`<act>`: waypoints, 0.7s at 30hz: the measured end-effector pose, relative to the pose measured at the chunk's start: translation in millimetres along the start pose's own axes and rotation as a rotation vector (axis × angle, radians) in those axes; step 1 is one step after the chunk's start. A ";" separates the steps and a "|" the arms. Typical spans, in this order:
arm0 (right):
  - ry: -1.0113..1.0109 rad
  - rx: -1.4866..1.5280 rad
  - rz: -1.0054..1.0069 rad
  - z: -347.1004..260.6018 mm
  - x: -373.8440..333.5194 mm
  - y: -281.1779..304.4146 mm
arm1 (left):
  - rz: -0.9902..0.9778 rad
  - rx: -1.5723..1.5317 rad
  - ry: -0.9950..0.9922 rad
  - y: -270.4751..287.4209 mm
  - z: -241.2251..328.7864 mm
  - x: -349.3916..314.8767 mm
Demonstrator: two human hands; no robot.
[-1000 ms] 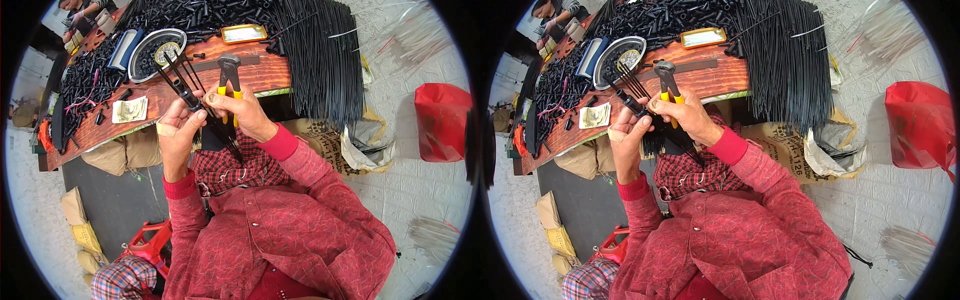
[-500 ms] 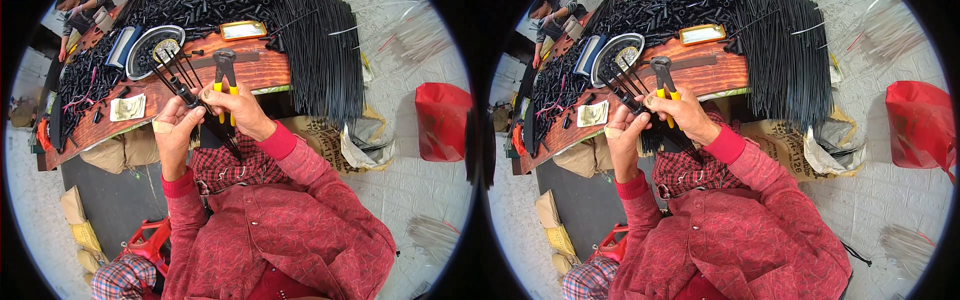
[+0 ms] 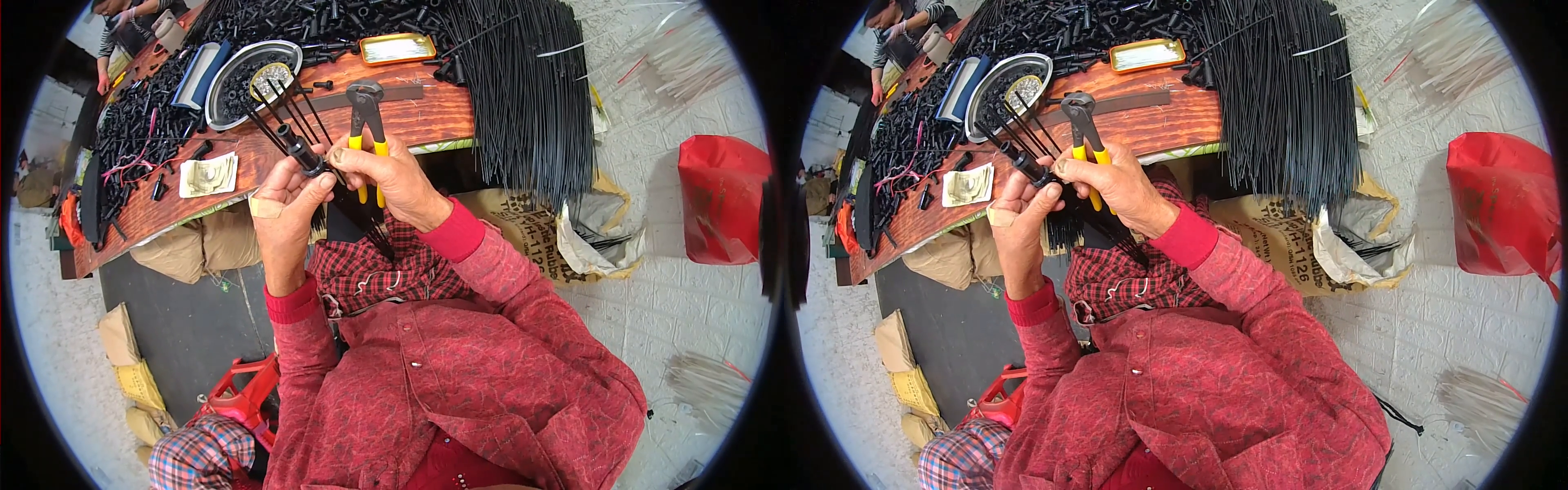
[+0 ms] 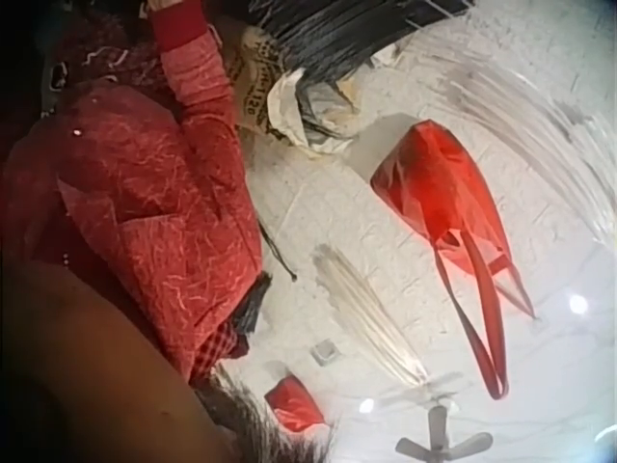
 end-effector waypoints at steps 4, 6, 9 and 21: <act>-0.003 0.024 -0.009 0.0 0.0 -2.9 | -0.001 -0.007 0.009 2.0 0.4 -1.3; 0.002 0.032 -0.015 1.6 0.8 -0.8 | -0.002 -0.002 0.005 1.2 0.7 -1.0; -0.033 0.052 -0.037 3.7 2.2 1.7 | -0.004 0.000 0.003 2.0 -0.4 -0.1; -0.040 0.018 -0.047 -1.9 0.1 1.3 | -0.013 0.013 -0.005 3.6 -1.3 0.3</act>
Point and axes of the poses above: each hand's wrist, its own x-axis towards the middle knuckle, its own y-axis out of the back of the hand, z = x × y, the point moved 1 cm from there along x, towards the middle knuckle, and after that the axes turned 5 degrees about -z, right-handed, at the moved point
